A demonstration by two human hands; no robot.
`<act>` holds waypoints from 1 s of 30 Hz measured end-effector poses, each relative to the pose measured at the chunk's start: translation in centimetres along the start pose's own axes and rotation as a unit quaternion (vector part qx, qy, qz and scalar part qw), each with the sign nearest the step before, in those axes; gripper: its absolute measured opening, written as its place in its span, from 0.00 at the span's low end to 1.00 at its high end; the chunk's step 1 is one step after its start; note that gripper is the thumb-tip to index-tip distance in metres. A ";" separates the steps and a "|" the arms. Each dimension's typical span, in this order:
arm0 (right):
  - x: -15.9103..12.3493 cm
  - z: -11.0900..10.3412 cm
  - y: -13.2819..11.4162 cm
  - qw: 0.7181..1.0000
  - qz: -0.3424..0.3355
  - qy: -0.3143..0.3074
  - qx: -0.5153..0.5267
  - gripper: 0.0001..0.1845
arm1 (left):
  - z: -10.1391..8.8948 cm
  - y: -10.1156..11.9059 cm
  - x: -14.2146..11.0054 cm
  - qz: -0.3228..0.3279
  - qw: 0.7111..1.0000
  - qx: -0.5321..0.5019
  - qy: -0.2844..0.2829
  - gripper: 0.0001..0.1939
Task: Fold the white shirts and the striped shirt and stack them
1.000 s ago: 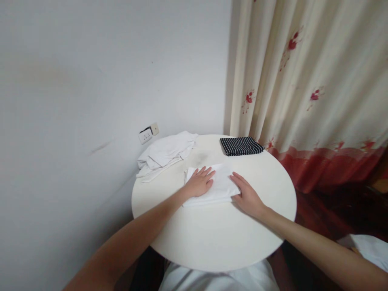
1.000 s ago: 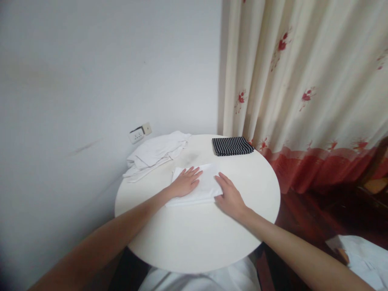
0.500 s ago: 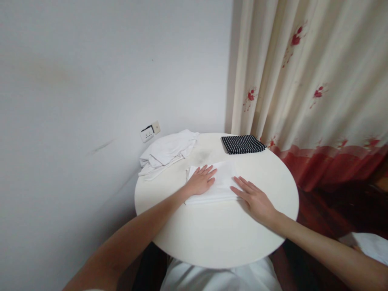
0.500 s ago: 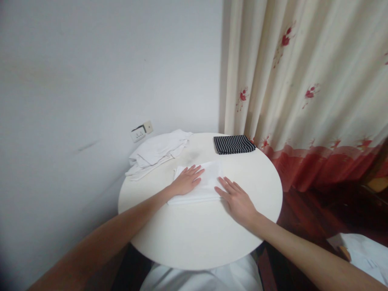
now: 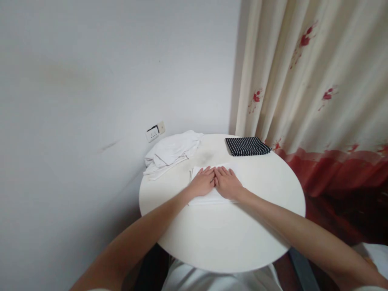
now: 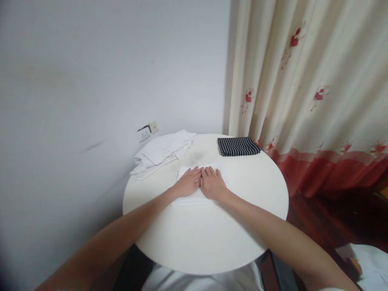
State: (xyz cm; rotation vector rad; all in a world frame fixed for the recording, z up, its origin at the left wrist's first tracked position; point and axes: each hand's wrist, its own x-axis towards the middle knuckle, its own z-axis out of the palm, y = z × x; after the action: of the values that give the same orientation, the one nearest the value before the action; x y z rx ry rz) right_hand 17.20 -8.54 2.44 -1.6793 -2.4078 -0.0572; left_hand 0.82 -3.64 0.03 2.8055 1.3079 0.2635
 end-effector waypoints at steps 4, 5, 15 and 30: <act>-0.9 0.6 0.3 0.999 0.016 -0.013 -0.047 0.31 | -0.2 -2.6 0.3 -0.045 0.999 0.008 0.001 0.28; -1.1 0.4 0.4 0.998 0.024 -0.017 -0.056 0.32 | -0.3 -3.3 0.4 -0.067 0.998 0.002 -0.007 0.29; -2.0 -0.1 1.7 0.997 0.061 -0.023 -0.047 0.34 | -0.8 -6.2 1.0 -0.133 0.989 -0.057 -0.037 0.27; -5.1 0.1 -5.4 0.978 -0.198 0.035 0.050 0.37 | 0.3 -6.7 1.2 -0.113 0.993 -0.036 -0.005 0.26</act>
State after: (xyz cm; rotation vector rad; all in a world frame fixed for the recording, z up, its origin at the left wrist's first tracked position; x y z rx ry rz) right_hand 13.81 -15.16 1.87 -1.1153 -2.6047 -0.0526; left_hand -3.40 1.60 -0.76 2.5658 1.5630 0.2807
